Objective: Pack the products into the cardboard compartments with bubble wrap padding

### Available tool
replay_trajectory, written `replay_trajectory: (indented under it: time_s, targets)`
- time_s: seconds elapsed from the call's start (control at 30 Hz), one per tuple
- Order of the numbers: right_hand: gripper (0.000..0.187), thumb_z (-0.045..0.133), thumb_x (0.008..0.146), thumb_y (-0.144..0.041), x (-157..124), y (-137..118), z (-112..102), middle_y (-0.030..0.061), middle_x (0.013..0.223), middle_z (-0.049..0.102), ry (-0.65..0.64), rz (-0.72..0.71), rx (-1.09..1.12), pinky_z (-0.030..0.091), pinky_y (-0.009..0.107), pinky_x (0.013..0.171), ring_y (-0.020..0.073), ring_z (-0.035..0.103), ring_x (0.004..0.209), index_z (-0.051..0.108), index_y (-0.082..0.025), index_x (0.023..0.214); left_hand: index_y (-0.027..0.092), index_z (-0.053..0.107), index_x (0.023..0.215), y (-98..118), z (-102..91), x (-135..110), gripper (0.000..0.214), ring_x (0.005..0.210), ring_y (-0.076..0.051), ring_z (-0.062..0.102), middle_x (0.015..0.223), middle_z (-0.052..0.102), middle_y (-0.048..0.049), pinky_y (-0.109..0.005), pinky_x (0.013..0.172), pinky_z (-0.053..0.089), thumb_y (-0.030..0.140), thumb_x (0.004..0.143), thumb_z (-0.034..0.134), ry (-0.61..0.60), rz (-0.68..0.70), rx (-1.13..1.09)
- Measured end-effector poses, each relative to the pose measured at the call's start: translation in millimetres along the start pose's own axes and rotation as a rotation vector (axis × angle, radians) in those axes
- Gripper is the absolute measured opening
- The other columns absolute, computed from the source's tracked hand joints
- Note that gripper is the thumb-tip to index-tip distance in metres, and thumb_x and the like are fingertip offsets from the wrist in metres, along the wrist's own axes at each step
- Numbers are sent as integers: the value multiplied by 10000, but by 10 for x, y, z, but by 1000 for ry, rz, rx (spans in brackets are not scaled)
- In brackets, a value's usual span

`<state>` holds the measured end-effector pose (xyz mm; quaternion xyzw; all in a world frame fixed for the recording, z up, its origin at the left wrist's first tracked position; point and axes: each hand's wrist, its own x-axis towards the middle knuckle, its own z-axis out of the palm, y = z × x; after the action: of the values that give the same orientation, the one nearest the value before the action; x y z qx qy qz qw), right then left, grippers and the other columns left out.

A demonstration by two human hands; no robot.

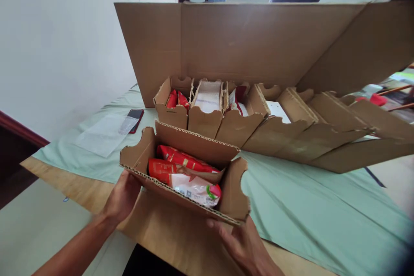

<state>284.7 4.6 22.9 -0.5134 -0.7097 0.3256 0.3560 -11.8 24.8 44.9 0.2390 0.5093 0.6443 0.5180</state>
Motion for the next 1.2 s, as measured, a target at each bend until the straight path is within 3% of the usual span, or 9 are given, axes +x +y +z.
replay_trajectory:
  time_s: [0.2, 0.3, 0.4, 0.47, 0.57, 0.7, 0.83, 1.0, 1.2]
  targets:
    - [510, 701, 788, -648, 273, 47, -523, 126, 1174, 758, 162, 91, -30, 581, 519, 954, 398, 681, 1144, 744, -247, 1102, 221, 715, 1229, -112, 531, 106, 672, 1414, -326, 512, 1242, 751, -79, -497, 1223, 381, 717, 780, 657, -217, 64, -29]
    - [532, 730, 716, -656, 471, 172, -807, 137, 1080, 778, 222, 138, -64, 574, 530, 937, 411, 697, 1086, 733, -224, 1027, 200, 714, 1219, -217, 938, 306, 773, 1419, -331, 505, 1303, 720, -106, -523, 1208, 379, 823, 858, 432, -386, 151, 110]
    - [459, 719, 698, -638, 569, 306, -912, 127, 937, 790, 239, 248, -75, 608, 478, 819, 385, 738, 944, 691, -234, 915, 210, 720, 1210, -305, 1075, 453, 764, 1383, -346, 546, 1343, 700, -130, -561, 1161, 412, 816, 878, 394, -390, 203, 273]
    - [455, 705, 705, -629, 543, 401, -883, 115, 960, 793, 245, 304, -53, 617, 436, 761, 361, 751, 909, 669, -244, 946, 233, 704, 1248, -287, 916, 505, 646, 1391, -335, 541, 1414, 658, -125, -540, 1180, 391, 724, 856, 550, -326, 257, 410]
    - [524, 683, 724, -639, 436, 578, -785, 107, 1082, 787, 221, 327, -7, 612, 434, 813, 361, 746, 1005, 662, -251, 1075, 247, 705, 1228, -80, 361, 604, 559, 1456, -333, 456, 1495, 587, -121, -498, 1251, 282, 468, 721, 794, -143, 358, 687]
    - [490, 671, 737, -640, 378, 803, -720, 103, 1042, 795, 232, 338, 0, 588, 461, 885, 369, 739, 1013, 686, -253, 1036, 187, 719, 1081, 373, -496, 884, 421, 1487, -432, 355, 1460, 565, -198, -619, 1242, 213, 319, 694, 822, 185, 390, 1058]
    - [448, 688, 711, -622, 424, 793, -716, 95, 946, 802, 233, 348, 12, 603, 465, 829, 376, 749, 946, 691, -253, 965, 156, 694, 1112, 633, -989, 1168, 314, 1301, -362, 562, 1301, 653, -151, -618, 1116, 418, 336, 865, 765, 322, 334, 1316]
    - [461, 731, 639, -577, 450, 634, -767, 98, 998, 807, 224, 363, 84, 615, 470, 869, 393, 744, 1017, 687, -250, 959, 142, 693, 1083, 772, -1063, 1150, 207, 1121, -270, 672, 1194, 704, -108, -491, 989, 547, 308, 964, 658, 319, 394, 1427]
    - [422, 705, 685, -567, 379, 633, -1113, 138, 1037, 808, 123, 351, -138, 620, 512, 819, 402, 764, 951, 738, -280, 993, 199, 677, 998, 424, -742, 135, 180, 1182, -252, 685, 1293, 728, -92, -314, 808, 614, 240, 883, 545, 2, 631, 1371]
